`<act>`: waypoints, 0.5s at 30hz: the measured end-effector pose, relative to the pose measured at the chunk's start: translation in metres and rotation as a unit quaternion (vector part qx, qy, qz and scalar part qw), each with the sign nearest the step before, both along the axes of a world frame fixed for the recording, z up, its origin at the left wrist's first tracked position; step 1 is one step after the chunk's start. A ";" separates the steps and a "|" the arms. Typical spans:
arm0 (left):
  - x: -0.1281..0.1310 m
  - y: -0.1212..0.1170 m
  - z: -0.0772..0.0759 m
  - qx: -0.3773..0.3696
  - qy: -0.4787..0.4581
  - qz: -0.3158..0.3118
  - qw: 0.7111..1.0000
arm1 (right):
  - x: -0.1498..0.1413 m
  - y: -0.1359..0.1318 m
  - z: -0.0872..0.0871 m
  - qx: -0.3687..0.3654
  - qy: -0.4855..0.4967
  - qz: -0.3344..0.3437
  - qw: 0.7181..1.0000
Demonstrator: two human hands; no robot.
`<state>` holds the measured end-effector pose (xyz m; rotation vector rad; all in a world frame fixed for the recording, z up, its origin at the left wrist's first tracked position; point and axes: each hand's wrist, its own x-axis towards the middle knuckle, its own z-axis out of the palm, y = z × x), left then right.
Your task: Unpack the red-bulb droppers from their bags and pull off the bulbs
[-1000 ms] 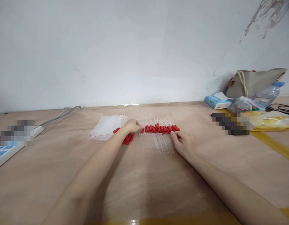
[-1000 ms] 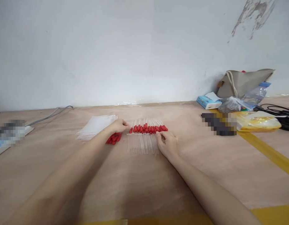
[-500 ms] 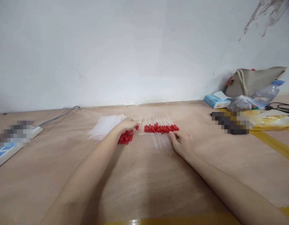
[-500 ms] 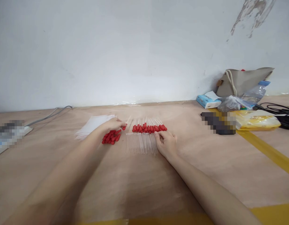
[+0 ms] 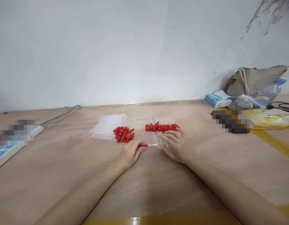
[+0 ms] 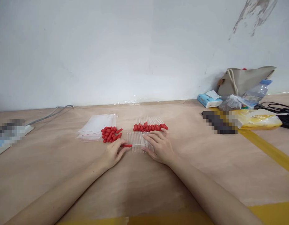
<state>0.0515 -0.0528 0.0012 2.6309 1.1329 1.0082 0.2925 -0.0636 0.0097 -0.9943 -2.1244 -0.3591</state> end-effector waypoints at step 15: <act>0.008 0.004 -0.002 0.047 0.013 -0.066 0.997 | -0.013 0.002 -0.008 -0.005 -0.033 0.058 0.998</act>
